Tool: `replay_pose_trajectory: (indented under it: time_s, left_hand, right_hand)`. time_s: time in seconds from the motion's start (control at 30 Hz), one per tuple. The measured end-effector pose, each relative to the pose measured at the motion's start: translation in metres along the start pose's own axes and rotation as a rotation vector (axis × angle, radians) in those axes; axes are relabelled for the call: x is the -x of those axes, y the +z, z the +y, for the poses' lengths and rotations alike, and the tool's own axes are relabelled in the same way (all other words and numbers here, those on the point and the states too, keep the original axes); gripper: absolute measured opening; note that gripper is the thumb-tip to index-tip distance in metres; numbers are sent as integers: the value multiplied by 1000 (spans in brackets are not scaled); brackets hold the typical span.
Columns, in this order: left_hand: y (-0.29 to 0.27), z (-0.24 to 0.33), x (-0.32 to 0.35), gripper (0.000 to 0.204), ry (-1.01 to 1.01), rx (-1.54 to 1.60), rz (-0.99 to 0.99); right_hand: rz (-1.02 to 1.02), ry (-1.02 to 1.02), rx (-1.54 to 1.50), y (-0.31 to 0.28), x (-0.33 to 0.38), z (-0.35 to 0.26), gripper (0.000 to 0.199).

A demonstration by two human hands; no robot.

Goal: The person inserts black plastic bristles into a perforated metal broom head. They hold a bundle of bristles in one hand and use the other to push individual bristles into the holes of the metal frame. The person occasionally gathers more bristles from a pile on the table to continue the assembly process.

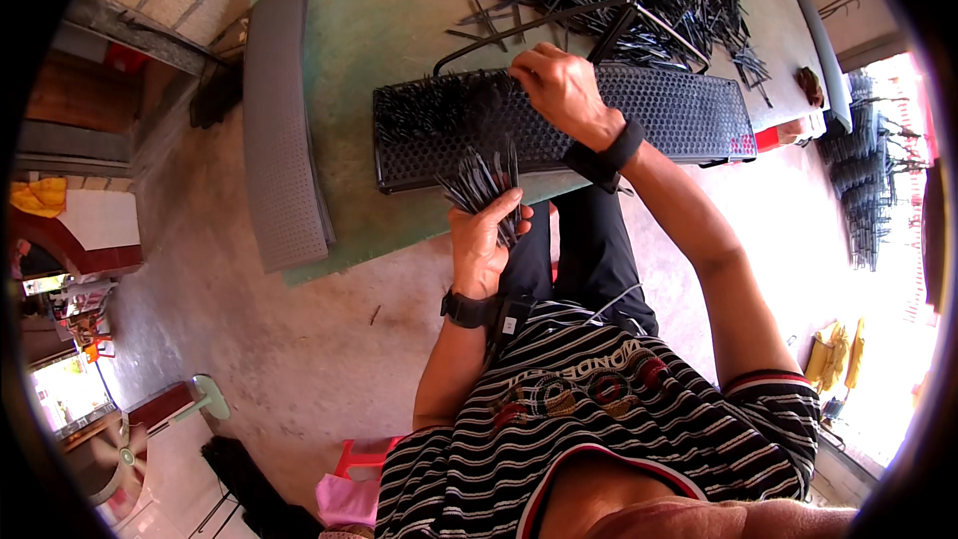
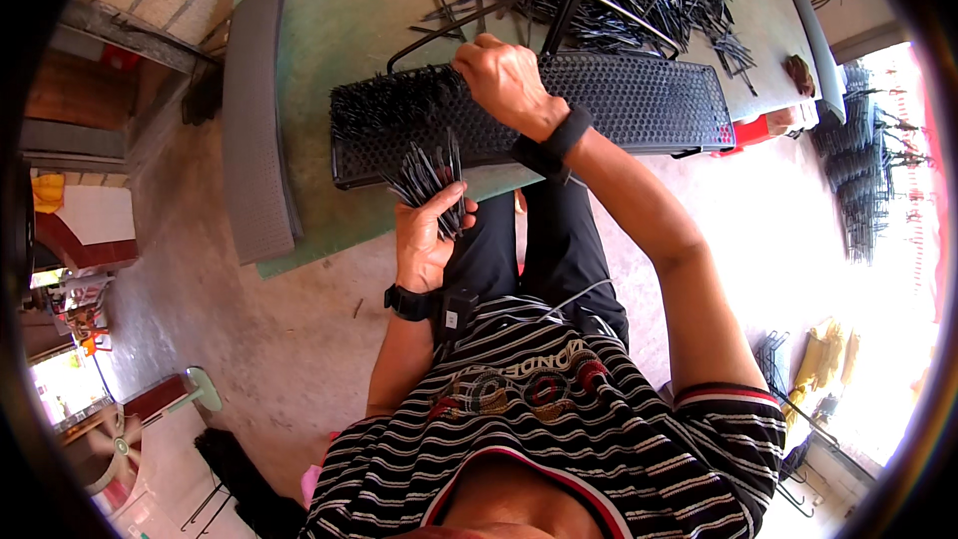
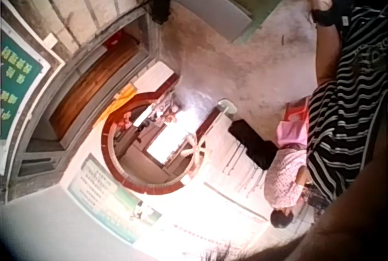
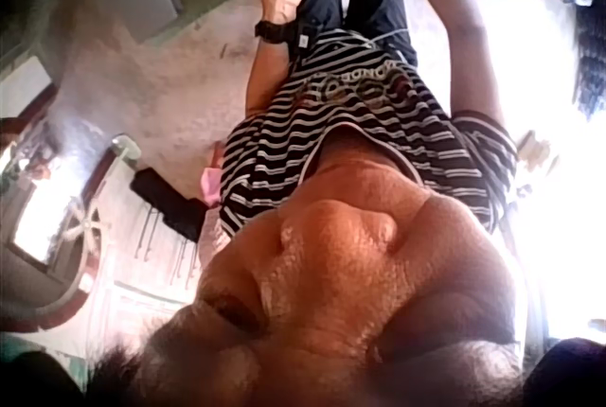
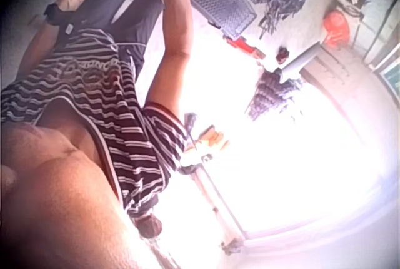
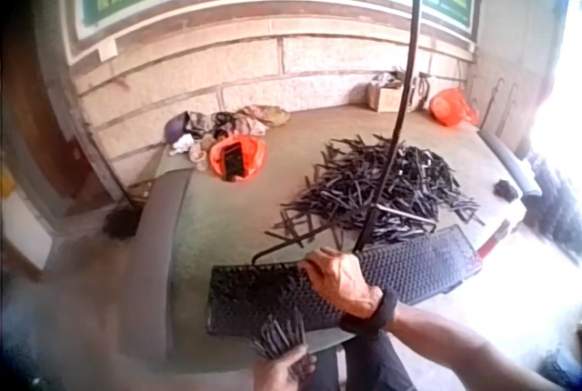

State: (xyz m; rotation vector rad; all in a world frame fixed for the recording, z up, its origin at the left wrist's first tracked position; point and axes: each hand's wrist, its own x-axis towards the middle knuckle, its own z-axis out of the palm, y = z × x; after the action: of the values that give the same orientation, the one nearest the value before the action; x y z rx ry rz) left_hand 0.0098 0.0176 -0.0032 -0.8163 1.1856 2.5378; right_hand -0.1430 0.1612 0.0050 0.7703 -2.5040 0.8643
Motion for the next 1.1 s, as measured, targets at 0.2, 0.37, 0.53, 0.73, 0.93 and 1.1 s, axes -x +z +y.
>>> replay_pose_trajectory:
  time_s: [0.2, 0.37, 0.53, 0.73, 0.93, 1.1]
  left_hand:
    - [1, -2, 1, 24, -26, -26, -1]
    - [6, -9, 2, 22, -5, 1, -6]
    - [6, -10, -2, 21, 25, 36, 9]
    - [3, -8, -6, 17, 55, -5, 32]
    - [7, -4, -3, 14, 50, -37, 2]
    - [6, -5, -4, 9, 15, -14, 41]
  right_hand:
    - [-596, 655, -747, -25, 30, -36, 25]
    - [-444, 779, -968, -29, 49, -41, 17]
    - [-317, 700, -847, -33, 55, -43, 16]
    - [221, 507, -621, -37, 41, -42, 21]
    - [290, 267, -461, -24, 22, -23, 21]
    - [200, 263, -363, -7, 21, -5, 20]
